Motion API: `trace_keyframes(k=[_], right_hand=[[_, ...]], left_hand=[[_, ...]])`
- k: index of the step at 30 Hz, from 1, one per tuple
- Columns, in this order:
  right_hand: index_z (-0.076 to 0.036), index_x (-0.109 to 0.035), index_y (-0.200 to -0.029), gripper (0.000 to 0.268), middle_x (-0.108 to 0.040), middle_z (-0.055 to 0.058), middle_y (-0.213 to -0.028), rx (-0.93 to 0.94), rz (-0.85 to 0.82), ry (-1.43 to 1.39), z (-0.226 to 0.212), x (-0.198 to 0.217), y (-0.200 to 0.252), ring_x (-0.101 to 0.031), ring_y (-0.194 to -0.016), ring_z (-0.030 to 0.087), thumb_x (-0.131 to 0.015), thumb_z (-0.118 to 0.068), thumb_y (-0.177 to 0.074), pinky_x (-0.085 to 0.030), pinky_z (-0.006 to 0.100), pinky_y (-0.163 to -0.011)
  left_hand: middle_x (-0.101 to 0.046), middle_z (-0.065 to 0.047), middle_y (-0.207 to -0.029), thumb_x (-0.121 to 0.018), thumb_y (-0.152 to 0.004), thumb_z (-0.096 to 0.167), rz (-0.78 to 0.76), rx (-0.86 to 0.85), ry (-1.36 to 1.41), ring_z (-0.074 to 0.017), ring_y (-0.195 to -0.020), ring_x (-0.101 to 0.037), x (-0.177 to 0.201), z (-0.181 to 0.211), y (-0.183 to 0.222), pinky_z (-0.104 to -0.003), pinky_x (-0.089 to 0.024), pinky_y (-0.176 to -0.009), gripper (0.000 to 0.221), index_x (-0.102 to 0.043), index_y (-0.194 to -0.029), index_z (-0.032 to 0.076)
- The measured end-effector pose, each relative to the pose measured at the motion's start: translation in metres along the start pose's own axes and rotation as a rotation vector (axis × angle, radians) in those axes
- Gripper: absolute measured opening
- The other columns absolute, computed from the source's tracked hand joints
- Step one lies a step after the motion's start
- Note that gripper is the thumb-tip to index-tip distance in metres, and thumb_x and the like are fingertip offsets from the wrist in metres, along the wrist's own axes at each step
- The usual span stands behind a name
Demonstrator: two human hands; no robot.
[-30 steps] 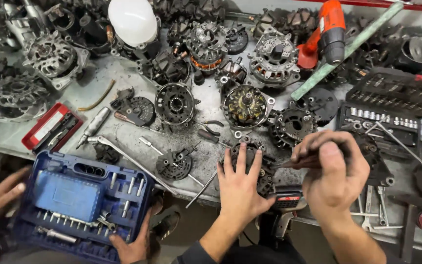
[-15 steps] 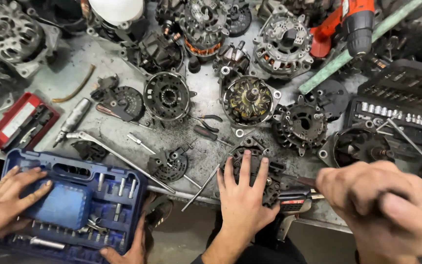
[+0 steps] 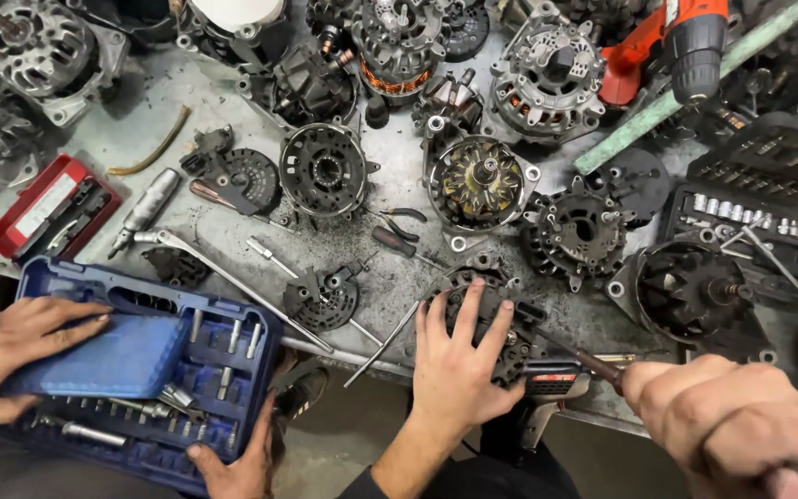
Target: Disassembling and inspecting an automotive alternator on a workbench using various hand tools.
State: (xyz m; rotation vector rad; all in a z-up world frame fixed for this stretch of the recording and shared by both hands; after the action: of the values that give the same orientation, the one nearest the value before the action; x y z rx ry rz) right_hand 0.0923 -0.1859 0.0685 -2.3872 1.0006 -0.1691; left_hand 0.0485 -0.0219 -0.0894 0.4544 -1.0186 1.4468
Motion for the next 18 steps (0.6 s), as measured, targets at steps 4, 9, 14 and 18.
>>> trace_keyframes(k=[4, 9, 14, 18], right_hand=[[-0.012, -0.051, -0.067, 0.026, -0.059, 0.004, -0.050, 0.046, -0.015, 0.011, 0.001, -0.001, 0.010, -0.048, -0.039, 0.016, -0.048, -0.019, -0.093, -0.051, 0.034, -0.047], [-0.014, -0.047, -0.061, 0.035, -0.051, 0.002, -0.041, 0.000, 0.235, 0.066, -0.001, -0.011, 0.017, -0.039, -0.034, 0.015, -0.054, -0.029, -0.091, -0.041, 0.033, -0.044], [-0.012, -0.044, -0.063, 0.026, -0.041, 0.003, -0.045, -0.055, 0.487, 0.039, 0.008, -0.013, 0.011, -0.031, -0.040, 0.015, -0.049, -0.029, -0.082, -0.033, 0.033, -0.049], [-0.009, -0.047, -0.077, 0.011, -0.046, 0.009, -0.066, -0.156, 0.961, 0.018, 0.026, -0.008, 0.022, -0.042, -0.058, 0.020, -0.040, -0.013, -0.084, -0.042, 0.037, -0.063]], left_hand=[[-0.042, -0.019, -0.156, -0.087, -0.059, 0.040, -0.036, -0.061, 0.009, -0.0517, -0.127, -0.045, 0.001, -0.005, -0.003, -0.069, -0.036, -0.108, 0.086, -0.063, -0.138, 0.015], [-0.041, -0.021, -0.154, -0.089, -0.060, 0.042, 0.014, -0.007, -0.013, -0.0548, -0.125, -0.045, -0.008, 0.000, -0.001, -0.073, -0.034, -0.106, 0.086, -0.063, -0.136, 0.013], [-0.040, -0.022, -0.155, -0.088, -0.061, 0.041, 0.046, -0.010, 0.002, -0.0559, -0.125, -0.046, -0.007, 0.002, -0.001, -0.074, -0.034, -0.106, 0.081, -0.066, -0.133, 0.012], [-0.041, -0.021, -0.155, -0.087, -0.060, 0.041, 0.044, 0.025, 0.003, -0.0554, -0.127, -0.044, -0.005, 0.002, 0.001, -0.073, -0.033, -0.107, 0.081, -0.066, -0.133, 0.012]])
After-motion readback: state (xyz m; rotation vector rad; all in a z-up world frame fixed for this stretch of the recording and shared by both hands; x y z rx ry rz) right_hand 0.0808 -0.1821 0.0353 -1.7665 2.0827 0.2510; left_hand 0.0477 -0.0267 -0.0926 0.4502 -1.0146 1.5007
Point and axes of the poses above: each hand's wrist, its own y-axis away from the middle knuckle, its own x-axis out of the back of the hand, z = x × y, the point moved 4 cm from there along -y, towards the middle knuckle
